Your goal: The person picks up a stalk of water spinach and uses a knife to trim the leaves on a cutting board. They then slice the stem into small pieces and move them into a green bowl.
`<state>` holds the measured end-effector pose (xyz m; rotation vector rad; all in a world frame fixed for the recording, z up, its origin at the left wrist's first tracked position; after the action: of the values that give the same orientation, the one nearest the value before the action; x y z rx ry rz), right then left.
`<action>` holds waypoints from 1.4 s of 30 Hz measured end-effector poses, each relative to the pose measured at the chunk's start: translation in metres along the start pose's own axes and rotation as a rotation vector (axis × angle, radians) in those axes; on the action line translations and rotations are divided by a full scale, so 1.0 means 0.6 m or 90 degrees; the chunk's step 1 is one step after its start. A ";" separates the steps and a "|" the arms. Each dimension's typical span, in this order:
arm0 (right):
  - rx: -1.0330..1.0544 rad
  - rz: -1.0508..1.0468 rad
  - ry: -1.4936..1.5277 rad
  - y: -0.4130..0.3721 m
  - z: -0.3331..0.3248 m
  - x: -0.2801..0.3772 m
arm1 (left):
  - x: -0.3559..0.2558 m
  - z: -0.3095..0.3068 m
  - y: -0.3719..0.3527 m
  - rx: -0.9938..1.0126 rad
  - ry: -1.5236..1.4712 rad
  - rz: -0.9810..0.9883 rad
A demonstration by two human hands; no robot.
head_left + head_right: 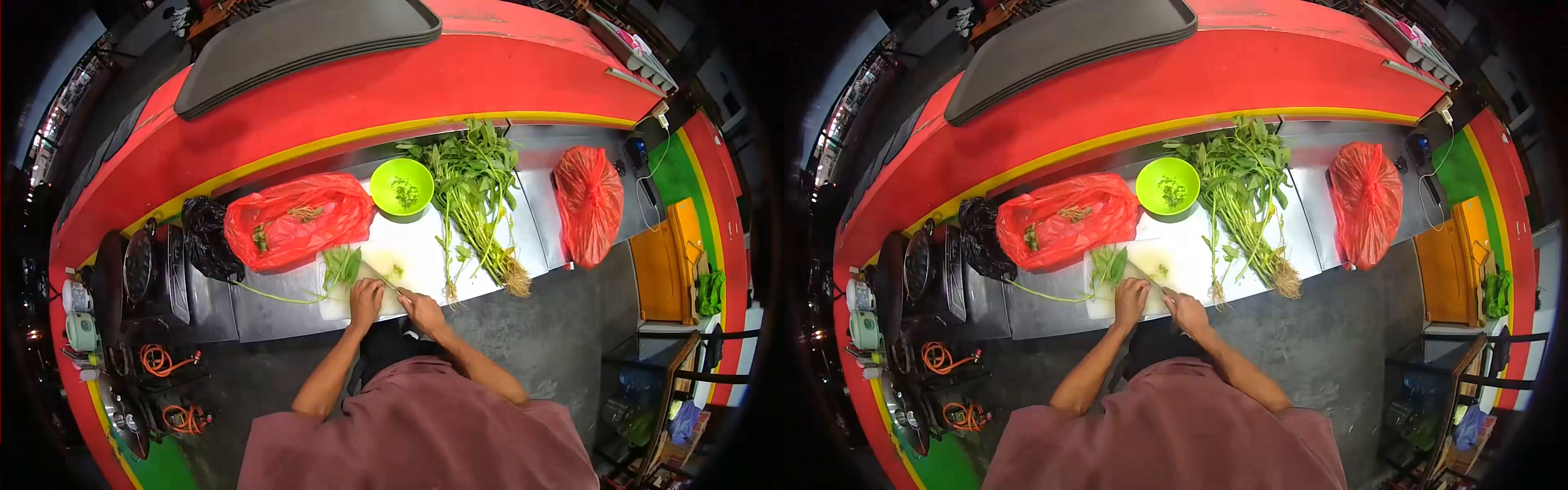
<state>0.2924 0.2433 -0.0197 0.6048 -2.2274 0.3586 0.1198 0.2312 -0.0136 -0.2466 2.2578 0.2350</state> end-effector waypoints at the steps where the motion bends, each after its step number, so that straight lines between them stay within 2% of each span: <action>1: 0.027 -0.008 -0.054 0.004 0.001 0.002 | -0.005 -0.003 -0.001 -0.017 0.014 0.010; 8: 0.077 -0.011 -0.156 0.012 0.012 -0.009 | -0.011 -0.009 -0.003 -0.024 0.029 0.016; 12: 0.027 -0.041 -0.107 0.014 0.016 -0.013 | -0.009 -0.009 -0.003 -0.007 0.020 0.012; 14: -0.026 -0.053 0.035 0.014 0.016 -0.021 | -0.013 -0.011 -0.004 -0.026 0.007 0.023; 15: -0.026 -0.053 0.034 0.013 0.010 -0.017 | -0.011 -0.009 -0.004 -0.026 0.007 0.023; 17: -0.016 0.007 0.168 0.005 0.009 -0.022 | -0.005 -0.006 -0.004 -0.037 0.007 0.017; 24: -0.028 0.051 0.223 -0.033 0.005 -0.036 | -0.005 -0.003 -0.001 -0.050 0.021 0.026; 26: 0.051 0.108 0.179 -0.042 -0.001 -0.026 | -0.008 -0.007 0.001 -0.025 0.001 0.021; 30: 0.044 0.119 0.180 -0.048 0.000 -0.043 | -0.003 -0.011 -0.002 -0.016 -0.028 0.062; 32: 0.038 0.107 0.187 -0.047 0.008 -0.060 | -0.011 -0.017 -0.005 -0.020 -0.008 0.067; 34: -0.023 0.027 0.130 -0.040 -0.017 -0.040 | -0.004 -0.014 -0.003 -0.001 -0.008 0.038; 38: -0.017 0.072 0.133 -0.044 -0.022 -0.055 | -0.003 -0.014 -0.002 -0.005 0.000 0.029; 40: -0.044 0.044 0.128 -0.043 -0.028 -0.050 | -0.003 -0.012 0.000 0.004 0.003 0.012; 42: -0.048 0.066 0.208 -0.051 -0.027 -0.058 | -0.006 -0.013 0.000 -0.004 -0.011 0.018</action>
<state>0.3388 0.2351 -0.0335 0.3609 -1.9521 0.3937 0.1165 0.2298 -0.0060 -0.2145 2.2449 0.2589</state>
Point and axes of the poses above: each hand's wrist, its own y-axis towards the middle knuckle, its own z-axis out of the palm, x = y × z, the point moved 9 cm from there along y, towards the middle knuckle, and after that the axes turned 13 degrees about -z, right-handed, at the moved point
